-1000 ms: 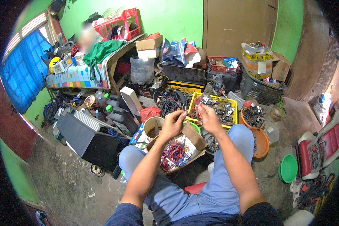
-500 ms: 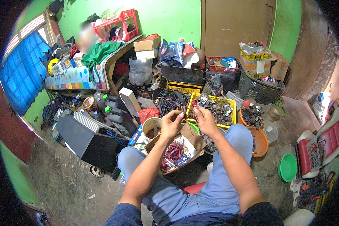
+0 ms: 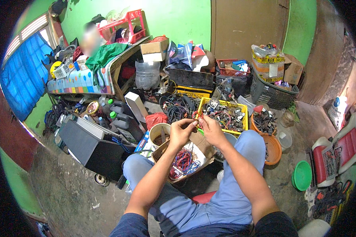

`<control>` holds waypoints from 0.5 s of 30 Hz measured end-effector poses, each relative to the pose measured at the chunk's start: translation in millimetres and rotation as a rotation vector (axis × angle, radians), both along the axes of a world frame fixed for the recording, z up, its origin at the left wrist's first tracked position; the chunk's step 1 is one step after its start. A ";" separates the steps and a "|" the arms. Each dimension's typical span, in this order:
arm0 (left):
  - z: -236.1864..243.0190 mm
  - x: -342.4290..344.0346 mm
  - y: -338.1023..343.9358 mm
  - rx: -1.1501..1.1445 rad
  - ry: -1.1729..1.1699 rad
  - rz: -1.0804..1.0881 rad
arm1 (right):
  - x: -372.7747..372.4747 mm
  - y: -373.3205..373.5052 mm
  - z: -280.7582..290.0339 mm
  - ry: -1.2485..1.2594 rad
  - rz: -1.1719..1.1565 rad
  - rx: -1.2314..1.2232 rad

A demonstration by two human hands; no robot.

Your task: The person manipulates a bundle of wires and a small electronic component, stripping wire insulation by hand and inserting wire ends into a connector block. They also sort through wires inside a cardboard box.

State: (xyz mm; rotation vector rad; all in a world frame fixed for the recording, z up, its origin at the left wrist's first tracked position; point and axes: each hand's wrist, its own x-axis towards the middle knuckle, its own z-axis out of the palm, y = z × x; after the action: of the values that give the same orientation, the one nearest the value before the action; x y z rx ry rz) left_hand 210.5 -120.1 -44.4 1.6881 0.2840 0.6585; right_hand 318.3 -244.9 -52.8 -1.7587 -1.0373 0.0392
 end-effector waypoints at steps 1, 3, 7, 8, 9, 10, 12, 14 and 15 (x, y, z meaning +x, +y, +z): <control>-0.9 0.6 0.3 0.016 0.003 0.006 | 1.1 0.5 -2.4 -0.027 0.002 0.017; -3.7 2.5 1.1 0.048 0.009 0.018 | 5.4 2.3 -9.5 -0.097 0.002 0.035; -5.9 1.1 4.5 0.070 0.017 0.021 | -1.5 1.0 -2.1 -0.036 0.056 0.040; -11.8 2.8 7.5 0.117 -0.035 0.036 | -3.0 1.2 -0.9 0.004 0.067 0.012; -16.7 3.6 10.3 0.164 -0.087 0.052 | -4.3 1.3 -0.2 0.045 0.078 -0.016; -16.8 4.7 10.0 0.173 -0.066 0.045 | -3.4 -0.5 -0.2 0.085 0.083 -0.045; -16.5 5.7 10.8 0.192 -0.025 0.033 | 2.1 -1.4 -4.9 0.006 0.061 -0.069; -14.0 5.3 12.3 0.147 0.023 -0.020 | 3.6 -1.4 -5.7 -0.062 0.039 -0.064; -12.5 5.1 13.3 0.124 0.046 -0.046 | 3.9 -0.9 -6.3 -0.091 0.025 -0.047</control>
State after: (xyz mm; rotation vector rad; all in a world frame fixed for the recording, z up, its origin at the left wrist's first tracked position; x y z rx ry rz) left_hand 215.7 -106.8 -56.9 1.8249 0.2404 0.6140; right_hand 322.3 -245.8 -59.1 -1.8035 -1.1325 -0.0005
